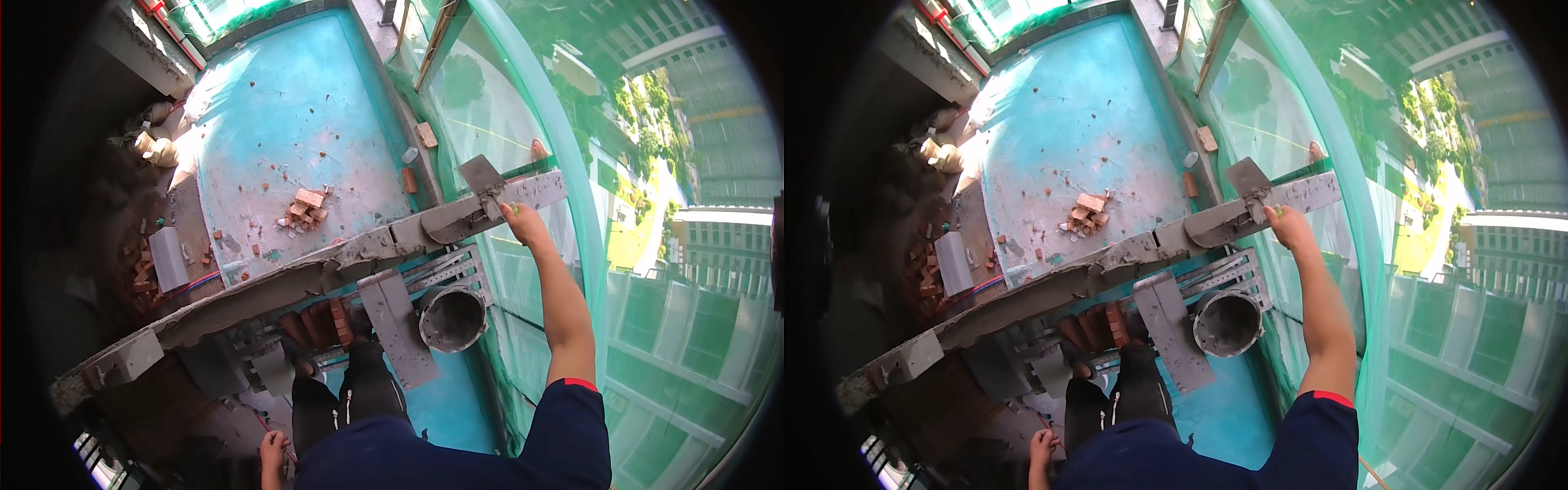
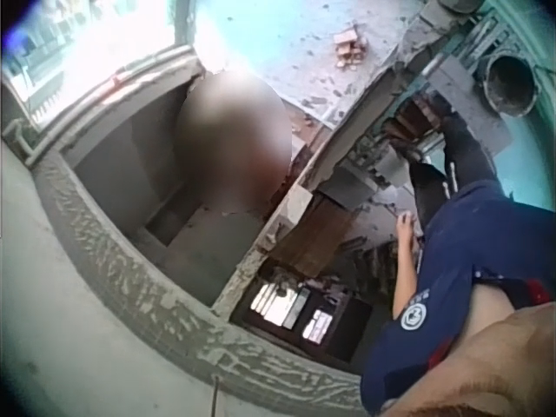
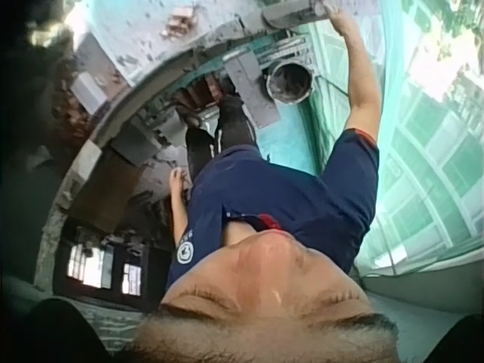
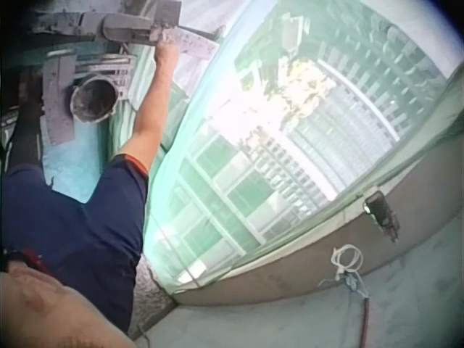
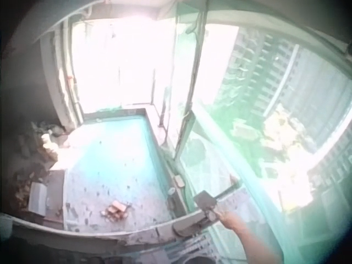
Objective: The person builds a wall by applying mortar with a trowel to a block, placing it onto an existing course, and leveling it.
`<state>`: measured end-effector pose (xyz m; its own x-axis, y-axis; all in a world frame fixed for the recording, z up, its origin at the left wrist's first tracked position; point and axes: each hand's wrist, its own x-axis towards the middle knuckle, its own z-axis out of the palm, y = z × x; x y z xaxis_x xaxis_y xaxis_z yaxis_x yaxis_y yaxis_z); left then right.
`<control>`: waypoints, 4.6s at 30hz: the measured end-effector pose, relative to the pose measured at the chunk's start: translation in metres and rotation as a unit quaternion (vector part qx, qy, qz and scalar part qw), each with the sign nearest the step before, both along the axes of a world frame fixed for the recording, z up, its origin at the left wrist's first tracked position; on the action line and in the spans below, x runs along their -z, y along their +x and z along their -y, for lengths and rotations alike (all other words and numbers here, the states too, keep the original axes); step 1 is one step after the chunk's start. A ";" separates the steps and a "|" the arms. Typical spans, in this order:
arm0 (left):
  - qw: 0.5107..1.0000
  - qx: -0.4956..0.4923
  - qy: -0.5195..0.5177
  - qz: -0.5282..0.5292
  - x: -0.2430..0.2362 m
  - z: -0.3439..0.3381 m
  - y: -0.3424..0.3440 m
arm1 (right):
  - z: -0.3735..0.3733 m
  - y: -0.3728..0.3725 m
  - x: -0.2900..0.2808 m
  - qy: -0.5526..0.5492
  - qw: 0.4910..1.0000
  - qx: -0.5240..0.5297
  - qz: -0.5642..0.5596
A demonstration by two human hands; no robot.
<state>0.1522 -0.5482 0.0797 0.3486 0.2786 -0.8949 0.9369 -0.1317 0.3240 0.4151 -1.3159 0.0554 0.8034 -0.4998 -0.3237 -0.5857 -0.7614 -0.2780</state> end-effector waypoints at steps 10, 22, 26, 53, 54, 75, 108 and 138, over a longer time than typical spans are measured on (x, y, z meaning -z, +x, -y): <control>1.000 0.008 0.012 -0.022 -0.002 0.003 -0.007 | 0.073 0.007 0.015 -0.141 0.970 0.183 0.071; 0.997 0.053 -0.058 -0.008 0.024 0.007 0.023 | -0.059 -0.111 0.116 0.362 0.710 0.519 0.307; 0.998 0.047 -0.050 -0.009 0.017 0.009 0.032 | -0.070 -0.155 0.108 0.341 0.756 0.513 0.221; 0.996 0.073 -0.039 0.012 0.017 0.007 0.043 | -0.252 -0.102 -0.035 0.601 0.710 0.361 -0.070; 0.996 0.076 -0.048 0.013 0.020 0.002 0.042 | -0.270 -0.102 -0.029 0.612 0.704 0.359 -0.042; 0.994 0.091 -0.042 0.030 0.054 -0.174 0.059 | -0.405 -0.107 -0.042 0.091 0.993 -0.026 -0.076; 0.998 -0.052 0.002 0.038 0.009 0.004 0.009 | -0.269 0.006 -0.030 0.135 0.976 -0.148 -0.088; 0.996 0.075 -0.042 0.004 0.065 -0.060 -0.028 | 0.035 0.054 -0.009 0.294 0.892 0.342 -0.011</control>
<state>0.1247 -0.4887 0.0146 0.3884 0.1473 -0.9097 0.9058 -0.2422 0.3475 0.4691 -1.3505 0.0641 0.3651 -0.6094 -0.7038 -0.8678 0.0508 -0.4942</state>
